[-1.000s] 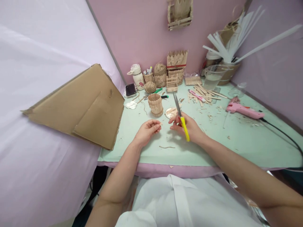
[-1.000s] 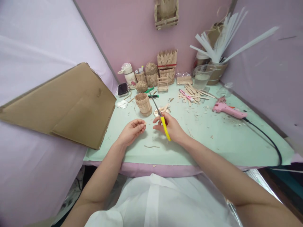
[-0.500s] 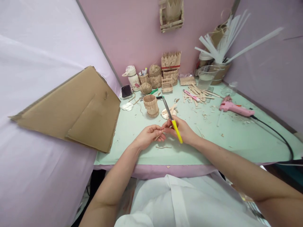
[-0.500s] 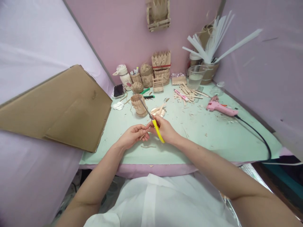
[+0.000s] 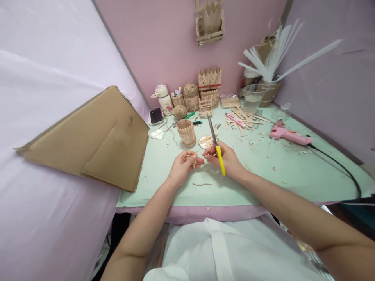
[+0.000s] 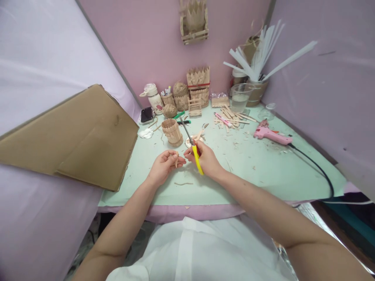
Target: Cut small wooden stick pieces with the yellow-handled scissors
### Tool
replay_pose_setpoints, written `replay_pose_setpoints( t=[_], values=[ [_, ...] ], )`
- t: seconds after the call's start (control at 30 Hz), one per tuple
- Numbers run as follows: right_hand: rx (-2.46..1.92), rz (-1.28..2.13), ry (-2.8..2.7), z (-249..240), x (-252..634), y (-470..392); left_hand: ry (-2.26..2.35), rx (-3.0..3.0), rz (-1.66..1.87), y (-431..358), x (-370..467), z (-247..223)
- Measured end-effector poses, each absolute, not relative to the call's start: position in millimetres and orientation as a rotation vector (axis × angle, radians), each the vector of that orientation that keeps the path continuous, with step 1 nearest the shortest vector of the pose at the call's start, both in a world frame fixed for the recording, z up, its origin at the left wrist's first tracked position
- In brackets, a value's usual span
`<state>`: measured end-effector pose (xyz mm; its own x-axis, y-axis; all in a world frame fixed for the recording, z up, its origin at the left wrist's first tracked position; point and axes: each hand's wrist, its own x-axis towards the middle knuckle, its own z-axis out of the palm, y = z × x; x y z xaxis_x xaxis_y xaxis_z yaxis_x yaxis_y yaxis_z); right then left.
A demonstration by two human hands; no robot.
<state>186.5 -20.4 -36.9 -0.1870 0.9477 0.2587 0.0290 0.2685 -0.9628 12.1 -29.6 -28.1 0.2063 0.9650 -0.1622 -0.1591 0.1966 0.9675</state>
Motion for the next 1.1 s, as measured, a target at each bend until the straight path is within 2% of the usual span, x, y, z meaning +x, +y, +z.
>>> replay_pose_setpoints(
  t=[0.6, 0.9, 1.1],
  values=[
    [-0.928, 1.218, -1.479, -39.1, 186.2, -14.8, 0.921, 0.954, 0.764, -39.2, 21.7, -37.7],
    [-0.746, 1.692, -1.411, -34.1, 190.0, -15.3, 0.911, 1.019, 0.795, -36.9, 16.6, -37.5],
    [-0.654, 1.937, -1.354, -40.0, 195.6, -11.5, 0.883, 1.074, 0.689, -38.5, 16.9, -38.7]
  ],
)
